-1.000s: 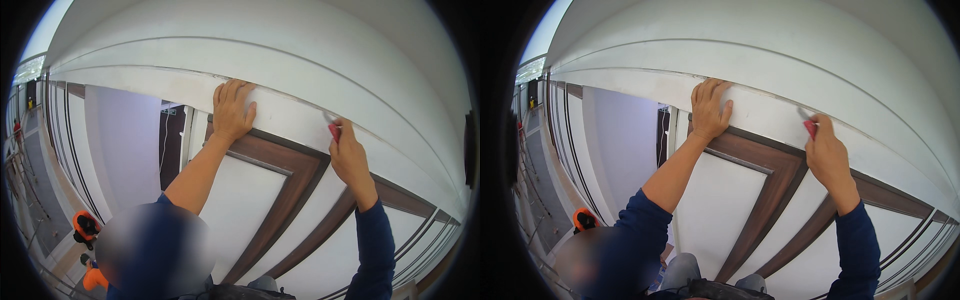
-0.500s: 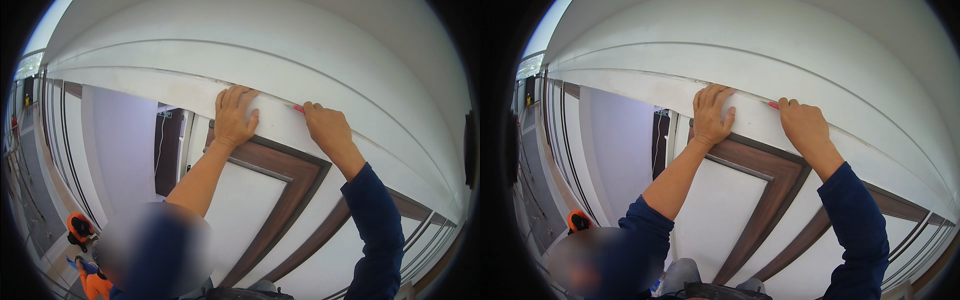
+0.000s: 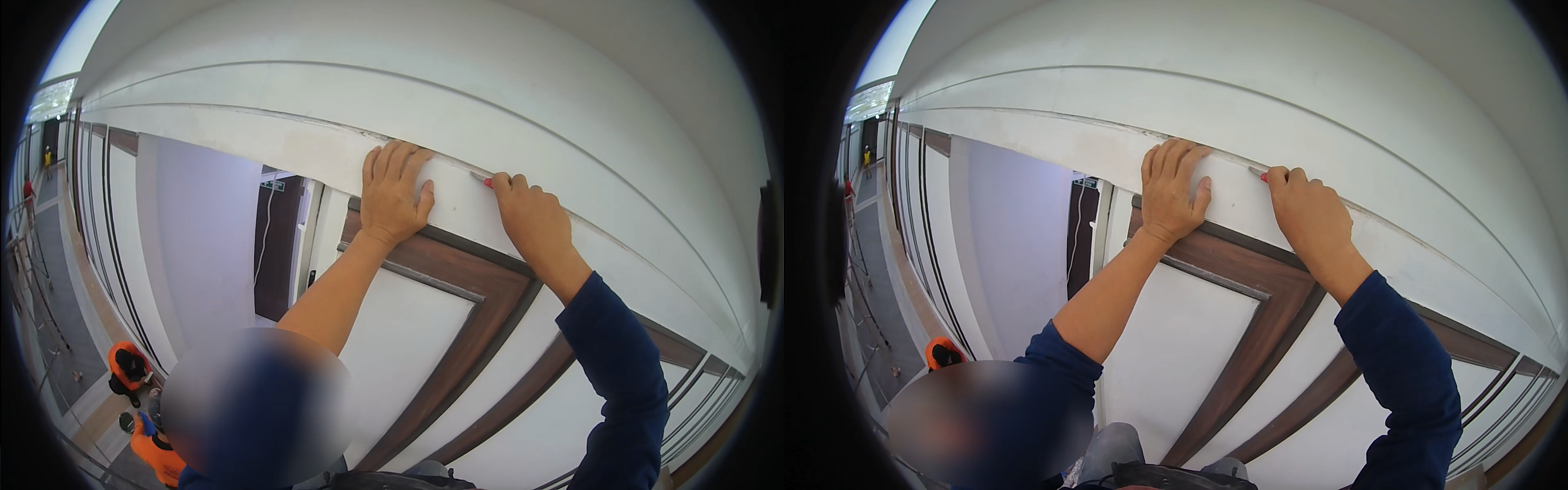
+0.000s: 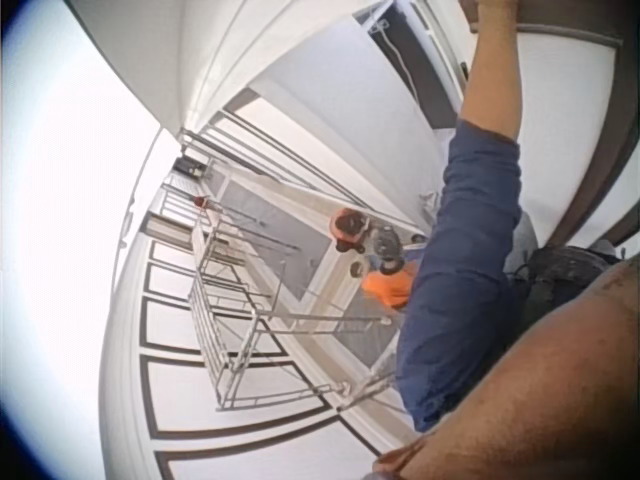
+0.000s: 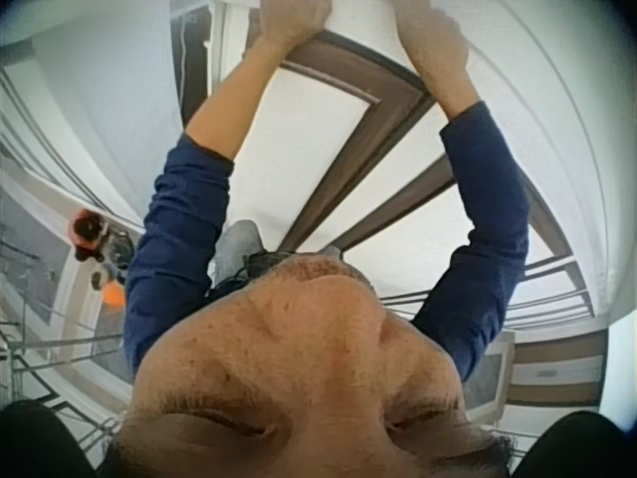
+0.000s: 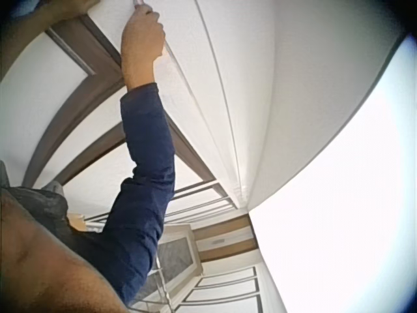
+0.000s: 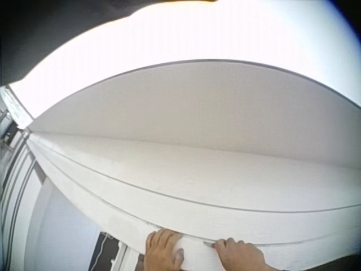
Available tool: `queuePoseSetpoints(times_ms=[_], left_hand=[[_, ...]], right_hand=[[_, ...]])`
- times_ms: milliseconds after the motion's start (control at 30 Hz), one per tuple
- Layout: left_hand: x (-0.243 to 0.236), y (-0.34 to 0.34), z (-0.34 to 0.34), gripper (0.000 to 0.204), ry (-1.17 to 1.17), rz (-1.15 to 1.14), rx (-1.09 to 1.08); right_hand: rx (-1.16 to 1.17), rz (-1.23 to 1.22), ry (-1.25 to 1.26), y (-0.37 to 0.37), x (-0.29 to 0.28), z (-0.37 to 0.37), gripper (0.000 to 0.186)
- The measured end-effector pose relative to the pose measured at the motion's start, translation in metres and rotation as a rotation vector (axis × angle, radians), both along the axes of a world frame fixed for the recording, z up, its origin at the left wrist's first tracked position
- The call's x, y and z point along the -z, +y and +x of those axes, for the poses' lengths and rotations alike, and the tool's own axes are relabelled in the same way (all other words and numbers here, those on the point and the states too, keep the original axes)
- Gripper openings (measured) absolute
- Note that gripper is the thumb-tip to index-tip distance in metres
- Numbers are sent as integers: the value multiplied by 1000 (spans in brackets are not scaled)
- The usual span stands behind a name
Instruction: The person uses a red utility knife to trim and scrape along the edges of white ceiling molding. They work along curved and straight sections, occasionally wiping the surface with their hand. Other workers are visible in the background.
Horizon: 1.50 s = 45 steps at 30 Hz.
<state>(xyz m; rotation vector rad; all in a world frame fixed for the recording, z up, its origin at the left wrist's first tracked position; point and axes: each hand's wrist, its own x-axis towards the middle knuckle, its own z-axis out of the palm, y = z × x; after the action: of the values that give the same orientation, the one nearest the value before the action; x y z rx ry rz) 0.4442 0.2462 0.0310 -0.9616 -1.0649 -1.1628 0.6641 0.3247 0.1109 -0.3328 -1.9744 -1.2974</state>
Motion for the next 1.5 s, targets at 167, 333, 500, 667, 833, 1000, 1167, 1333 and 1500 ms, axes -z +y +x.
queuePoseSetpoints(times_ms=[167, 333, 500, 667, 833, 1000, 1167, 1333, 1500], left_hand=[[-1, -3, -4, 45, 27, -18, 11], [2, -3, -6, 46, 21, -12, -10], [1, -4, -5, 47, 4, -26, 18], [1, -2, -6, 47, 31, -2, 26], [1, -5, -11, 46, 49, -23, -5], [0, -8, -14, 46, 65, -65, 17], [0, -8, -13, 46, 33, -69, -16], [0, -6, -11, 45, 53, -60, 4], [3, -9, -11, 45, 25, -89, -11]], right_hand=[[-52, -203, -36, 10, -5, 4, 15], [-64, -212, -122, -9, -26, 5, 13], [-48, -90, -148, -20, -27, -11, 13], [-17, -30, -118, -17, -19, -20, 14], [46, -88, -152, -22, -21, -18, 14], [65, -122, -197, -19, -29, 1, 15], [120, -124, -170, 7, -26, 37, 23], [121, -115, -128, 4, -19, 39, 21], [142, -69, -137, -28, -30, 34, 20]])
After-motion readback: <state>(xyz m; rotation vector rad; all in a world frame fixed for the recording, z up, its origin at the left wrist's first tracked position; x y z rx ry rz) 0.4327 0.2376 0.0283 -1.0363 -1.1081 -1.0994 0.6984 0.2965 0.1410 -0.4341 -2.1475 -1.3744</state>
